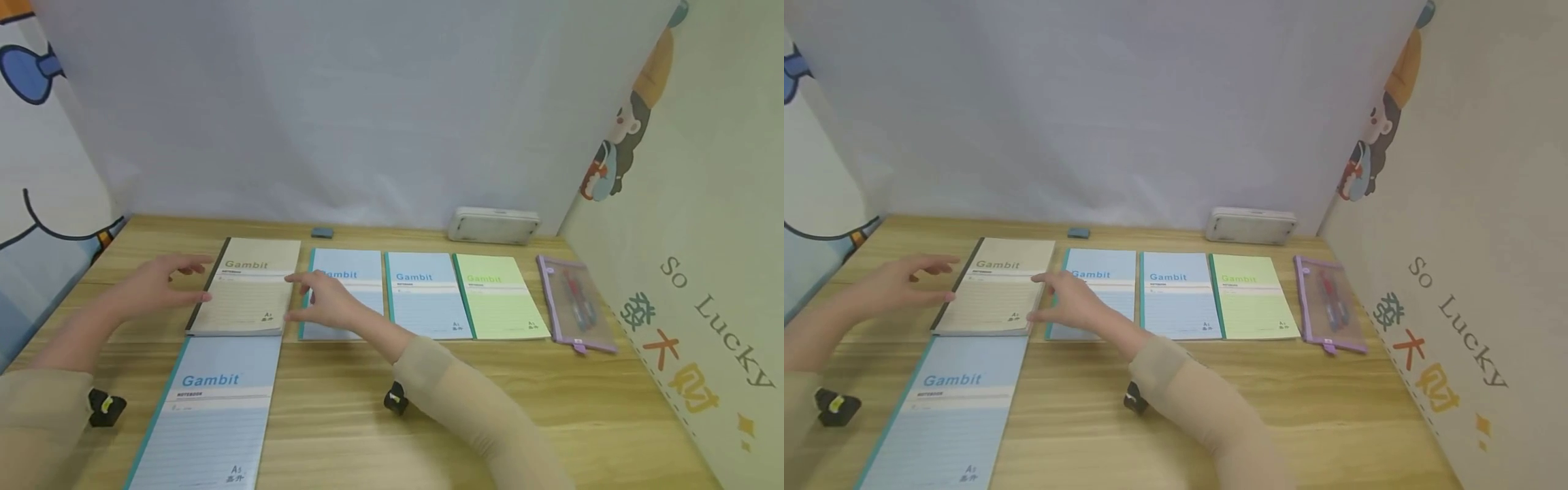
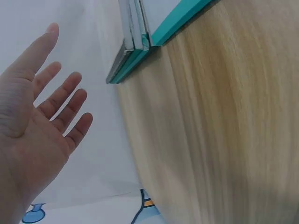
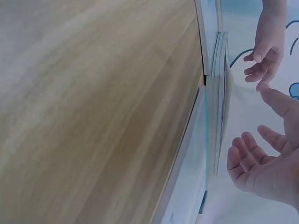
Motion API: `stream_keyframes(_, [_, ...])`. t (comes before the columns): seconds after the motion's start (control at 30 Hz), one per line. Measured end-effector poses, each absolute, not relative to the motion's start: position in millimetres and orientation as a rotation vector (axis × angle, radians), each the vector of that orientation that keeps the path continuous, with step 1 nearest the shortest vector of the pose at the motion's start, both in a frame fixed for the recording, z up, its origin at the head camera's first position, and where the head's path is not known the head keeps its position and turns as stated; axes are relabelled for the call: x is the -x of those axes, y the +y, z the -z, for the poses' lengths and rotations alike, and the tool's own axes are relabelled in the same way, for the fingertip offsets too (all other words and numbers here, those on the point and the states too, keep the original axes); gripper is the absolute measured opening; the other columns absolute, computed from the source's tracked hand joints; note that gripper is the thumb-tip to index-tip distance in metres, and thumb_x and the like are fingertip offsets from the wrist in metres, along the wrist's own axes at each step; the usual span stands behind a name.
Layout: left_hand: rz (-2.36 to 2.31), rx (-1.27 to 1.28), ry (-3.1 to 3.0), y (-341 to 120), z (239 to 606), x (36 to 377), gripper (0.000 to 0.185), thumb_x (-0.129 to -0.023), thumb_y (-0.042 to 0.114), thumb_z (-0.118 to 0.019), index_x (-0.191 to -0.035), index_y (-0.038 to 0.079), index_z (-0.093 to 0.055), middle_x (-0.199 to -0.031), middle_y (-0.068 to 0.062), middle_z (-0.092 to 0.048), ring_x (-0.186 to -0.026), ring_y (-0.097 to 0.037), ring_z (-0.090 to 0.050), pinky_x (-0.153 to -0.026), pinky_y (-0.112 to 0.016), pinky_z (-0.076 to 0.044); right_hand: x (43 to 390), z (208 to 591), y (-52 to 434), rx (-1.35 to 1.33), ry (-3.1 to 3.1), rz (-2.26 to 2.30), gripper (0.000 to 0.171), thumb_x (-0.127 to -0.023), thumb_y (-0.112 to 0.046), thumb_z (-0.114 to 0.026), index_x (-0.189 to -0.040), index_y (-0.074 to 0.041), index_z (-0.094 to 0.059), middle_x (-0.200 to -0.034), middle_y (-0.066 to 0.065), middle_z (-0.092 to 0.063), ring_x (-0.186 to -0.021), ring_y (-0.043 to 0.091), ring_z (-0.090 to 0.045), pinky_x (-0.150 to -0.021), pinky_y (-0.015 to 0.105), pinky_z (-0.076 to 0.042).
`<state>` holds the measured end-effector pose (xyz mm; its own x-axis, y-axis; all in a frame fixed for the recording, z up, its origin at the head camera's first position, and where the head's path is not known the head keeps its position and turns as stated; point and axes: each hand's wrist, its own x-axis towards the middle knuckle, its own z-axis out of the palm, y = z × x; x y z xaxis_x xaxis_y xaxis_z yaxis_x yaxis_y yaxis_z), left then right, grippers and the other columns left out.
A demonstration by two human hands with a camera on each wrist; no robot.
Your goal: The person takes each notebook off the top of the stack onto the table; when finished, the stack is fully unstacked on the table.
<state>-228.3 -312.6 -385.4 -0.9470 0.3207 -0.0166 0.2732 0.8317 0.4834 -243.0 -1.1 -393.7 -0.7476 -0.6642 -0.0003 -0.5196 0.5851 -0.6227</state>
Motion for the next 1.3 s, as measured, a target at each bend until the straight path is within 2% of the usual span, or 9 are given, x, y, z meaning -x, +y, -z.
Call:
stream_keyframes(0.17, [-0.753, -0.430, 2.927, -315.7, 397.2, 245.1, 0.084, -0.083, 0.048, -0.068, -0.145, 0.003, -0.033, -0.139, -0.029, -0.038, -0.124, -0.049, -0.035, -0.094, -0.066, -0.032, 253.3, 402.7, -6.2, 0.908, 2.612, 0.926, 0.068, -0.084, -0.038, -0.071, -0.143, -0.018, -0.042, -0.135, 0.010, -0.048, -0.115, 0.023, -0.052, -0.087, 0.027, -0.047])
stream_keyframes(0.27, [-0.764, -0.405, 2.924, -316.1, 403.6, 252.2, 0.090, -0.082, 0.051, -0.068, -0.147, 0.002, -0.029, -0.142, -0.032, -0.032, -0.125, -0.051, -0.032, -0.095, -0.067, -0.030, 259.2, 407.7, -9.7, 0.886, 2.633, 0.911, 0.070, -0.085, -0.041, -0.069, -0.144, -0.019, -0.039, -0.142, 0.009, -0.043, -0.127, 0.023, -0.044, -0.100, 0.034, -0.042])
stream_keyframes(0.33, [-0.778, -0.397, 2.918, -315.9, 408.0, 256.6, 0.093, -0.081, 0.051, -0.068, -0.148, 0.002, -0.026, -0.143, -0.033, -0.028, -0.126, -0.052, -0.030, -0.095, -0.068, -0.029, 262.3, 410.7, -11.7, 0.866, 2.643, 0.908, 0.071, -0.085, -0.043, -0.068, -0.145, -0.019, -0.038, -0.145, 0.007, -0.040, -0.132, 0.022, -0.039, -0.105, 0.036, -0.038])
stream_keyframes(0.77, [-0.855, -0.298, 2.813, -319.6, 423.8, 276.7, 0.108, -0.078, 0.055, -0.070, -0.151, 0.003, -0.011, -0.146, -0.035, -0.020, -0.130, -0.054, -0.022, -0.099, -0.069, -0.024, 276.4, 430.9, -24.0, 0.816, 2.597, 0.937, 0.075, -0.087, -0.046, -0.064, -0.148, -0.015, -0.032, -0.151, 0.007, -0.034, -0.139, 0.022, -0.030, -0.112, 0.036, -0.028])
stream_keyframes(1.07, [-0.804, -0.275, 2.778, -322.0, 429.6, 275.4, 0.103, -0.077, 0.060, -0.067, -0.147, -0.003, -0.023, -0.143, -0.038, -0.024, -0.129, -0.055, -0.023, -0.101, -0.067, -0.022, 273.3, 433.3, -30.6, 0.884, 2.635, 0.720, 0.076, -0.086, -0.044, -0.065, -0.148, -0.014, -0.033, -0.151, 0.007, -0.033, -0.143, 0.031, -0.018, -0.116, 0.039, -0.017])
stream_keyframes(1.3, [-0.822, -0.274, 2.766, -321.4, 430.0, 277.7, 0.101, -0.078, 0.057, -0.068, -0.147, -0.003, -0.023, -0.144, -0.037, -0.024, -0.130, -0.055, -0.022, -0.103, -0.066, -0.021, 273.0, 431.1, -32.6, 0.834, 2.645, 0.720, 0.075, -0.085, -0.043, -0.067, -0.147, -0.017, -0.034, -0.151, 0.007, -0.033, -0.142, 0.027, -0.021, -0.114, 0.038, -0.022])
